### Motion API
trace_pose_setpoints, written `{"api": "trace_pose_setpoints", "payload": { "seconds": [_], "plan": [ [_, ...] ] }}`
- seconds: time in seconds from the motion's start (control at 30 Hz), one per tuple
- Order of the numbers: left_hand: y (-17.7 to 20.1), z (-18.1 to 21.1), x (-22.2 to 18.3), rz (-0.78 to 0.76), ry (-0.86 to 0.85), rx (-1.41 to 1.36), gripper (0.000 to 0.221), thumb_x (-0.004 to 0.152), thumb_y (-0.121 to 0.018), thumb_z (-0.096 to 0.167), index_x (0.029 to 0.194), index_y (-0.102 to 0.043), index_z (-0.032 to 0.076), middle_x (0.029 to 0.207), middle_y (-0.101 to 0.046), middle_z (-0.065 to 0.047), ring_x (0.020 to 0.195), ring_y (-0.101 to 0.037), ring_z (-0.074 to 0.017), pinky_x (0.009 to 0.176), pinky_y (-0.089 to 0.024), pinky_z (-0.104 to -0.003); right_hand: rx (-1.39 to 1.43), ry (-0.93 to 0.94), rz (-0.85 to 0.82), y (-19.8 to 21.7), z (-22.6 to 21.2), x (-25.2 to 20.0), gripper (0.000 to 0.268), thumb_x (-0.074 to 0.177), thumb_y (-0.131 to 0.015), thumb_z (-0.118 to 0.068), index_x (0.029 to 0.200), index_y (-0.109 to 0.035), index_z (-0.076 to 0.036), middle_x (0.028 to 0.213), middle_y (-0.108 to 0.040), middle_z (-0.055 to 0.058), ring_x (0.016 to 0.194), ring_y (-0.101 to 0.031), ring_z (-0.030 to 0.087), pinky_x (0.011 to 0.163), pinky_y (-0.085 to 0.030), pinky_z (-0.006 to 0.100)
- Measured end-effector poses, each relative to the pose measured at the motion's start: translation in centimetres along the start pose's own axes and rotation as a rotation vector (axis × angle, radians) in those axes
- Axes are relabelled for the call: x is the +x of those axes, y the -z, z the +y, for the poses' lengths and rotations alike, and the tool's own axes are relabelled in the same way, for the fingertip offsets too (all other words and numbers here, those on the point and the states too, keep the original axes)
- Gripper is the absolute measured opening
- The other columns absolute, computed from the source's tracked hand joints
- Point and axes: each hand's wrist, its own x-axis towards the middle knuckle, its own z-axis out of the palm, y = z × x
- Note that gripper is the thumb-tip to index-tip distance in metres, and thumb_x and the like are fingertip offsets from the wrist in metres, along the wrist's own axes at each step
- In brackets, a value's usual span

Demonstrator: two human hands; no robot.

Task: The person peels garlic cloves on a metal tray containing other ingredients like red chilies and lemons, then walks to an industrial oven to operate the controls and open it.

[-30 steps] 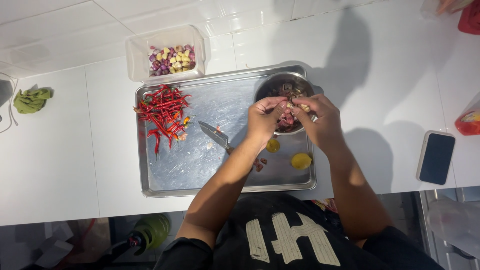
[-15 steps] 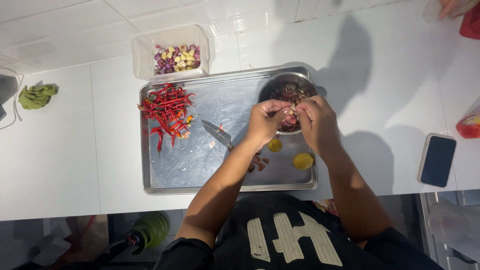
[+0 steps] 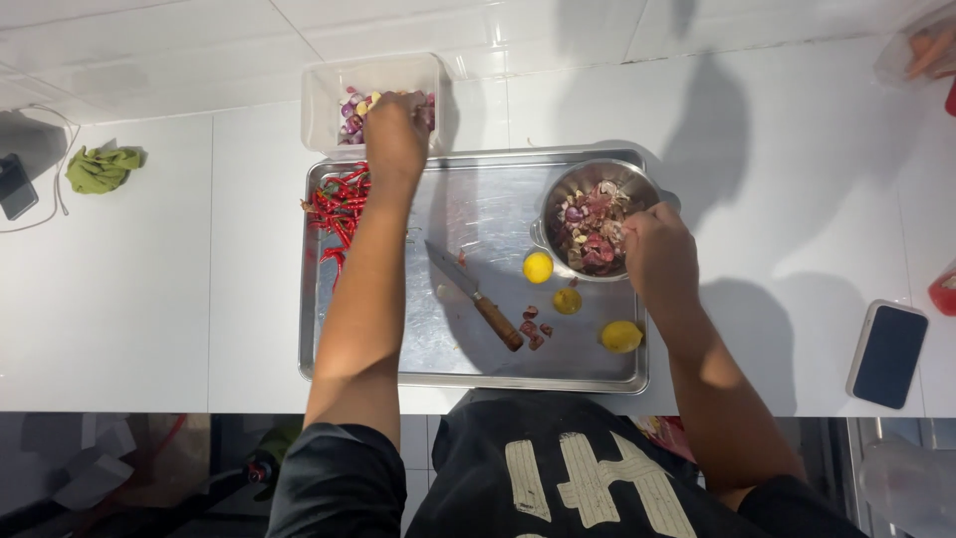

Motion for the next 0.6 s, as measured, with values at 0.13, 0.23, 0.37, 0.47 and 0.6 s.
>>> {"api": "trace_pose_setpoints", "payload": {
  "seconds": [0.13,0.23,0.37,0.47,0.6],
  "plan": [
    [-0.9,-2.7,0.1,-0.338,0.234,0.276,0.085,0.076,-0.062,-0.017,0.155,-0.042,0.010,0.151,-0.046,-0.026,0.129,-0.049,-0.0466,0.104,-0.048,-0.050,0.011,-0.093,-0.118,-0.2,-0.4,0.9,0.017,0.090,-0.079,-0.014,0.104,-0.081,-0.006,0.094,-0.066,0.013,0.083,-0.065,0.032,0.071,-0.055,0.042],
    [0.2,4.7,-3.1,-0.108,-0.074,-0.008,0.070,0.078,-0.056,-0.015,0.148,-0.047,-0.008,0.145,-0.050,-0.037,0.135,-0.048,-0.0507,0.118,-0.037,-0.056,0.195,-0.148,-0.272,2.6,-2.1,1.0,0.036,0.093,-0.062,-0.014,0.126,-0.072,-0.002,0.119,-0.059,0.016,0.111,-0.059,0.035,0.097,-0.051,0.047],
    [-1.0,16.3,-10.3,-0.117,0.128,-0.737,0.032,0.089,-0.076,0.002,0.121,-0.073,0.002,0.117,-0.073,-0.021,0.104,-0.072,-0.0368,0.096,-0.055,-0.044,0.731,-0.234,-0.229,5.0,-4.0,0.6,0.045,0.091,-0.067,0.000,0.136,-0.064,-0.004,0.112,-0.058,0.019,0.106,-0.067,0.034,0.088,-0.057,0.039],
    [-2.2,19.8,-13.9,-0.200,0.257,-0.989,0.032,0.090,-0.083,0.018,0.120,-0.076,0.012,0.117,-0.077,-0.010,0.102,-0.074,-0.0262,0.092,-0.058,-0.037,1.031,-0.239,-0.144,5.3,-4.1,-0.1,0.040,0.088,-0.076,0.001,0.125,-0.061,0.004,0.104,-0.066,0.016,0.101,-0.072,0.024,0.086,-0.060,0.033],
    [-1.5,22.5,-15.0,-0.175,0.368,-1.245,0.023,0.091,-0.081,0.012,0.113,-0.077,0.005,0.101,-0.079,-0.013,0.090,-0.074,-0.0166,0.080,-0.060,-0.030,1.053,-0.028,0.054,5.2,-4.5,-0.7,0.019,0.090,-0.077,0.004,0.107,-0.070,0.006,0.097,-0.074,0.020,0.093,-0.076,0.027,0.079,-0.063,0.035]
  ]
}}
